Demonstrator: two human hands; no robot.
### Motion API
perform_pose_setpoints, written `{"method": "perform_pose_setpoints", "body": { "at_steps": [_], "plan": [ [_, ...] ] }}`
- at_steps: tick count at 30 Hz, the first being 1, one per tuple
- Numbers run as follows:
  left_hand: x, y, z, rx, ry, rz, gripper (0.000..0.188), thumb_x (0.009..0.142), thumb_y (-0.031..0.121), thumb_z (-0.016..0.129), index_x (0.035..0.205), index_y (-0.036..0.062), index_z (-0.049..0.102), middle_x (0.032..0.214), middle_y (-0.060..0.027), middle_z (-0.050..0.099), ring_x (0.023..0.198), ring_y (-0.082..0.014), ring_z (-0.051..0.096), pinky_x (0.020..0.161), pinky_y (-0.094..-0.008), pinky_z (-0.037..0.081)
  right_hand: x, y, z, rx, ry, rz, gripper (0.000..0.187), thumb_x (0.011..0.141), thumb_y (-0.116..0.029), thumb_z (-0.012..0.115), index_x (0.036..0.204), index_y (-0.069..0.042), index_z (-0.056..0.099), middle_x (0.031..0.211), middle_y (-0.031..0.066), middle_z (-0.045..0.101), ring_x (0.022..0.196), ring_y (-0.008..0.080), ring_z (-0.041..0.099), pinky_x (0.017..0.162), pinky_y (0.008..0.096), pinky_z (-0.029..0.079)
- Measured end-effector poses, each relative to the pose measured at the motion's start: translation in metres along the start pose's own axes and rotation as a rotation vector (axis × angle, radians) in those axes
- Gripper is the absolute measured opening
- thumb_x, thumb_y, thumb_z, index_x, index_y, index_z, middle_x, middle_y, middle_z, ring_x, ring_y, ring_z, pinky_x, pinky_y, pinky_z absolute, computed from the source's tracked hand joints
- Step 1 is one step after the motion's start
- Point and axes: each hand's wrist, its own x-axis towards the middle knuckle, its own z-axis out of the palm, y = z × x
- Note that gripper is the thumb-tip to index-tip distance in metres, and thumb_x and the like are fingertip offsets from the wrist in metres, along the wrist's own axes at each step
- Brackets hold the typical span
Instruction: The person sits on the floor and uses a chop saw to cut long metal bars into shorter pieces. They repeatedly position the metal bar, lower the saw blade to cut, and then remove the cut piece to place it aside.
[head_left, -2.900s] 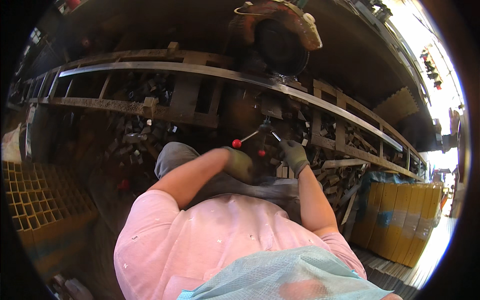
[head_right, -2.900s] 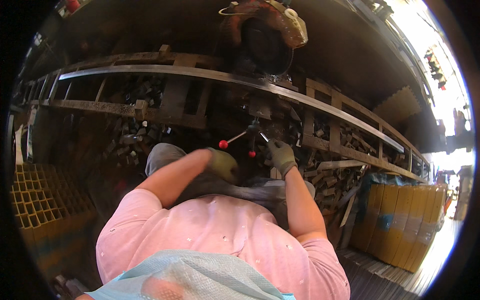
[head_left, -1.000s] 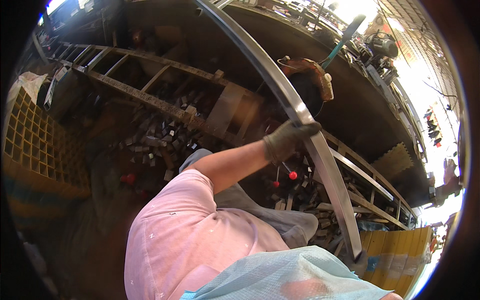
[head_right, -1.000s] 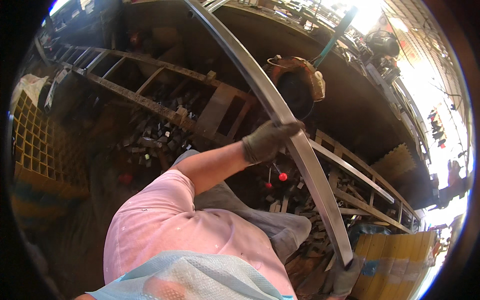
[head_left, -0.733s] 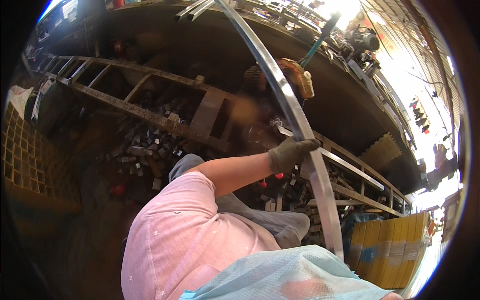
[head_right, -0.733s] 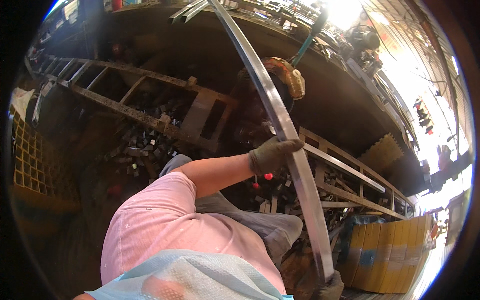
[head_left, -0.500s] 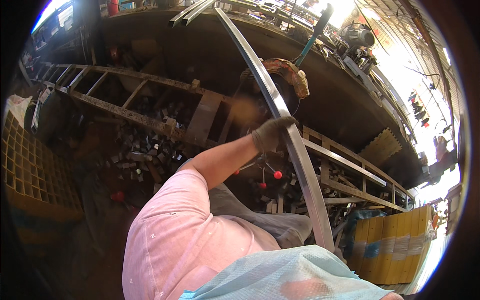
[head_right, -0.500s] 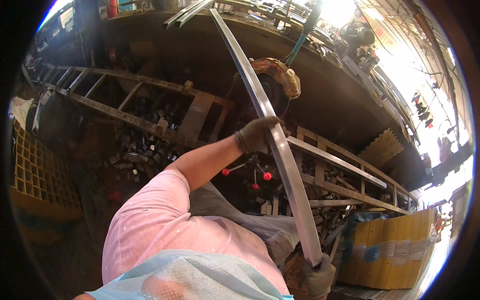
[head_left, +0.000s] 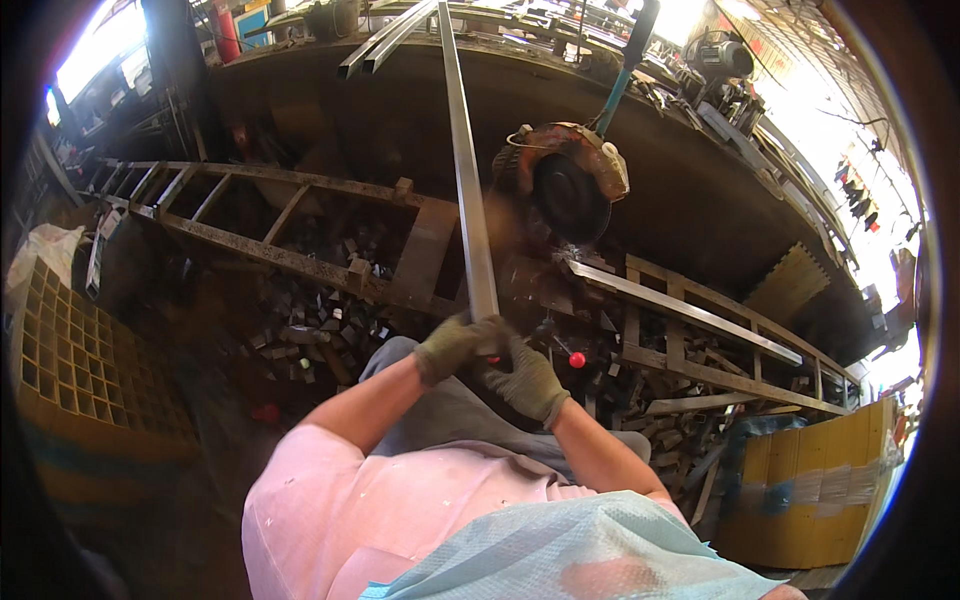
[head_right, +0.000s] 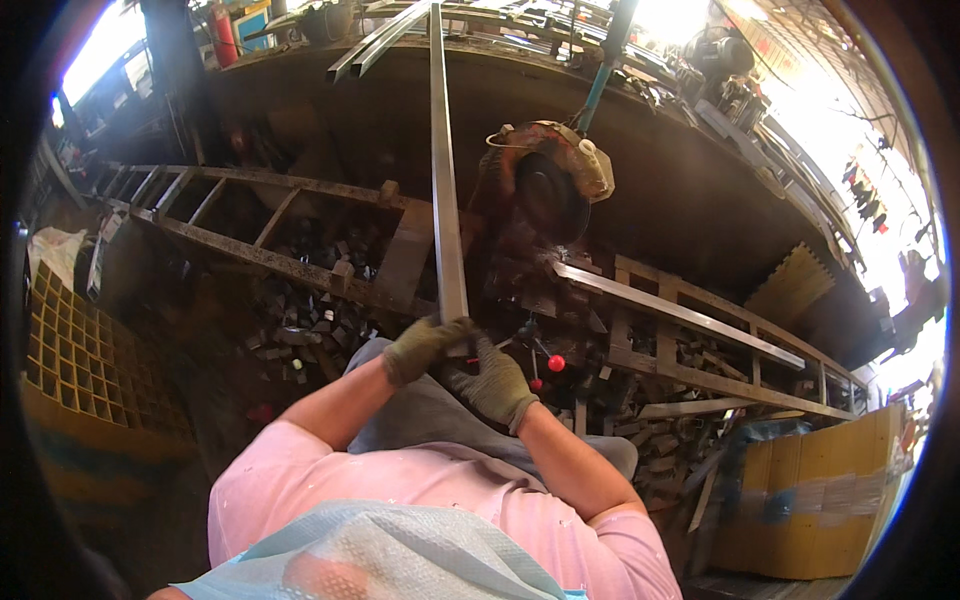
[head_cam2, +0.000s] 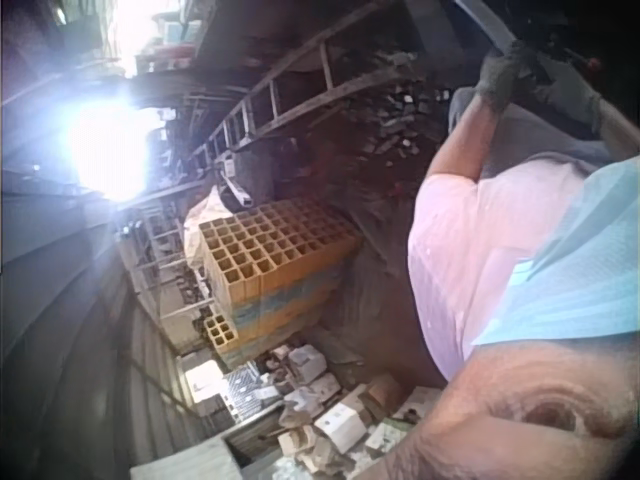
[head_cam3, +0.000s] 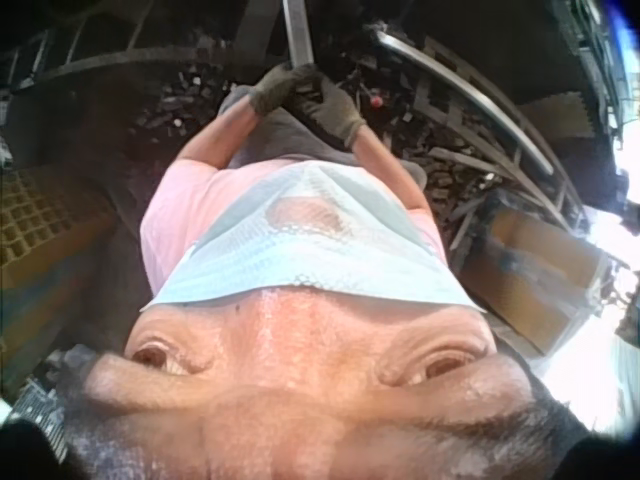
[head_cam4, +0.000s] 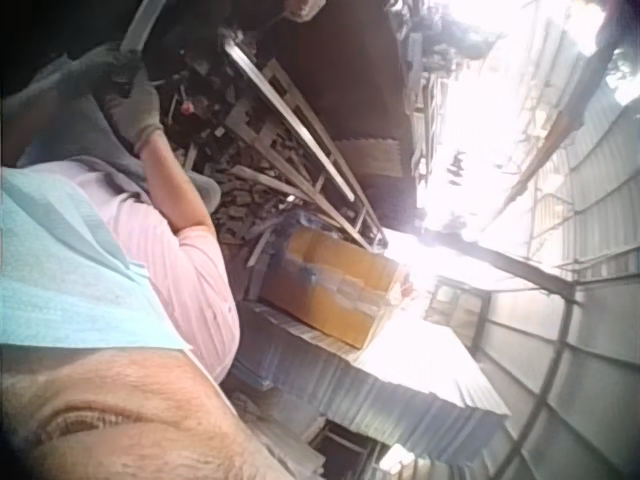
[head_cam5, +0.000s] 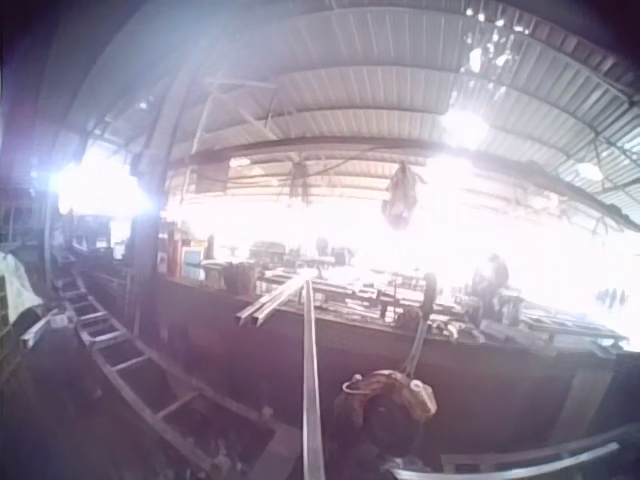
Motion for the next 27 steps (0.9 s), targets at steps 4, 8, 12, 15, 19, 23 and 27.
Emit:
{"method": "perform_pose_setpoints", "body": {
  "at_steps": [4, 8, 12, 15, 19, 23, 27],
  "plan": [
    [0.01, 0.02, -0.088, -0.166, 0.001, 0.106, 0.017, 0.099, 0.013, 0.073, 0.113, 0.0028, 0.071, 0.097, -0.0066, 0.073, 0.089, -0.0213, 0.074, 0.082, -0.0365, 0.062, 0.001, 0.013, 0.007, -0.085, -0.19, 0.016, 0.08, 0.095, -0.047, 0.078, 0.156, -0.002, 0.052, 0.142, 0.0274, 0.067, 0.134, 0.0402, 0.065, 0.112, 0.0417, 0.051],
    [0.064, 0.07, -0.146, -0.277, -0.061, 0.068, 0.021, 0.103, 0.026, 0.073, 0.109, 0.006, 0.075, 0.09, -0.0055, 0.075, 0.08, -0.0192, 0.073, 0.073, -0.0352, 0.06, -0.017, 0.04, 0.001, -0.024, -0.264, 0.125, 0.078, 0.095, -0.046, 0.079, 0.154, -0.001, 0.054, 0.138, 0.0257, 0.07, 0.128, 0.0374, 0.068, 0.11, 0.0416, 0.053],
    [0.184, 0.179, -0.196, -0.172, 0.166, 0.164, 0.041, 0.101, 0.05, 0.076, 0.096, 0.0092, 0.071, 0.079, -0.0066, 0.072, 0.072, -0.0214, 0.071, 0.066, -0.036, 0.058, -0.038, 0.07, -0.011, -0.003, -0.246, 0.254, 0.077, 0.095, -0.047, 0.081, 0.152, -0.001, 0.057, 0.134, 0.0237, 0.073, 0.122, 0.0345, 0.072, 0.105, 0.0415, 0.056],
    [0.237, 0.231, -0.226, -0.246, 0.332, 0.22, 0.058, 0.093, 0.053, 0.084, 0.121, 0.0047, 0.068, 0.094, -0.0136, 0.073, 0.082, -0.0259, 0.072, 0.071, -0.0395, 0.061, -0.054, 0.096, -0.019, 0.017, -0.134, 0.301, 0.076, 0.094, -0.049, 0.081, 0.15, -0.001, 0.059, 0.13, 0.023, 0.074, 0.119, 0.0348, 0.073, 0.103, 0.0414, 0.057],
    [0.238, 0.212, -0.203, -0.056, 0.402, 0.096, 0.071, 0.091, 0.054, 0.086, 0.137, 0.0044, 0.064, 0.12, -0.0234, 0.07, 0.115, -0.0339, 0.069, 0.096, -0.047, 0.06, -0.071, 0.137, -0.04, 0.234, 0.021, 0.483, 0.07, 0.092, -0.041, 0.086, 0.147, -0.005, 0.063, 0.121, 0.017, 0.078, 0.111, 0.0257, 0.075, 0.097, 0.038, 0.058],
    [0.167, 0.116, -0.142, -0.006, -0.07, 0.179, 0.06, 0.1, 0.041, 0.078, 0.145, 0.0036, 0.061, 0.127, -0.0149, 0.071, 0.112, -0.0274, 0.07, 0.1, -0.0415, 0.058, -0.065, 0.187, -0.1, 0.618, 0.251, 0.451, 0.054, 0.1, -0.038, 0.08, 0.137, 0.0, 0.068, 0.119, 0.0067, 0.077, 0.105, 0.0166, 0.072, 0.092, 0.0324, 0.058],
    [0.069, 0.039, -0.116, 0.365, 0.001, -0.076, 0.053, 0.104, 0.027, 0.074, 0.148, -0.0009, 0.062, 0.131, -0.0088, 0.073, 0.118, -0.0194, 0.067, 0.105, -0.0355, 0.053, -0.005, 0.248, -0.17, 0.82, 0.686, 0.445, 0.056, 0.102, -0.048, 0.074, 0.132, -0.001, 0.072, 0.114, 0.011, 0.076, 0.099, 0.0177, 0.071, 0.083, 0.0351, 0.058]
  ]
}}
